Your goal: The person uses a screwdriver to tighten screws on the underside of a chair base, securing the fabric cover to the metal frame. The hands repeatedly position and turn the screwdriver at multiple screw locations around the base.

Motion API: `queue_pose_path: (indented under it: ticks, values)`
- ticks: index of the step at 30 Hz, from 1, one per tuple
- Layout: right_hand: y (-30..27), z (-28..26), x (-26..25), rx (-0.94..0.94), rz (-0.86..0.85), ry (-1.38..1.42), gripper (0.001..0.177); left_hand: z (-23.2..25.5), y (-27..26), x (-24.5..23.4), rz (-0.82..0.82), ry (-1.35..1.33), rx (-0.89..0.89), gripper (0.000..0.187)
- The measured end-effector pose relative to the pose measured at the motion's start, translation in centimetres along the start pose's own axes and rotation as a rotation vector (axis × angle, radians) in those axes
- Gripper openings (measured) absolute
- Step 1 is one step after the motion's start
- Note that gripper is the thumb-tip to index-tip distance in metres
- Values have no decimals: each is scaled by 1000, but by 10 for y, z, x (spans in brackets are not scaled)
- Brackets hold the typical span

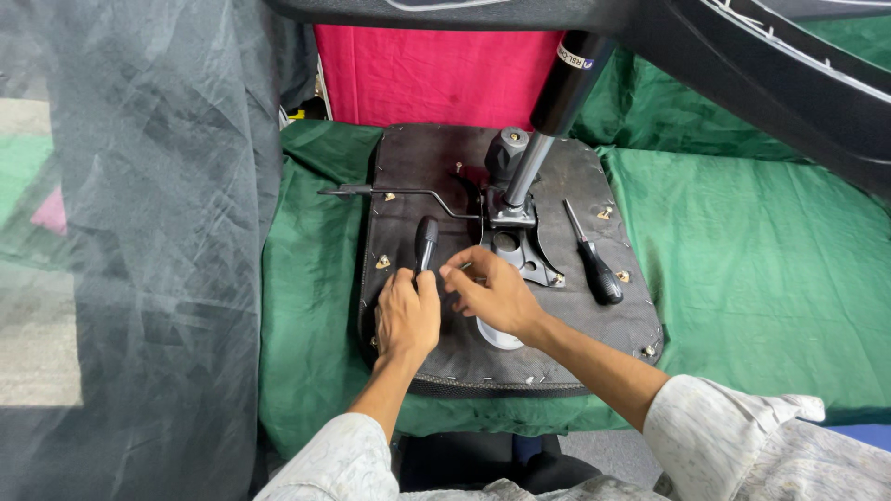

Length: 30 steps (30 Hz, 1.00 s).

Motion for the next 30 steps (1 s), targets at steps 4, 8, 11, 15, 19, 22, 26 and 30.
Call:
queue_pose_path:
  ticks: [4, 8, 11, 15, 19, 22, 26, 30]
  values:
    - [-8, -1, -4, 153, 45, 34, 50, 31, -15, -5, -36, -58, 212, 40]
    - [-17, -6, -14, 155, 65, 84, 52, 54, -26, 1, -83, -100, 326, 39]
    - [-20, 3, -28, 180, 84, 113, 46, 68, -34, 10, -128, -113, 360, 38]
    - [-20, 22, -49, 197, 130, 252, 44, 85, -44, 30, -220, -88, 350, 38]
    - [-17, 44, -83, 202, 256, 342, 43, 115, -50, 41, -213, -64, 414, 36]
    - [-15, 56, -113, 205, 342, 425, 43, 125, -53, 59, -282, -23, 333, 39]
    - [-11, 66, -152, 223, 417, 482, 44, 137, -58, 75, -298, 13, 266, 42]
    - [-3, 71, -187, 221, 435, 477, 45, 149, -63, 93, -291, 74, 255, 43]
Point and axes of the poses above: each hand's wrist, its own y-axis towards the middle knuckle, its own x-axis out of the palm, z = x × y, the point moved 10 cm from there along y, towards the middle knuckle, and after that the axes turned 4 degrees about z, right-handed, at the moved point
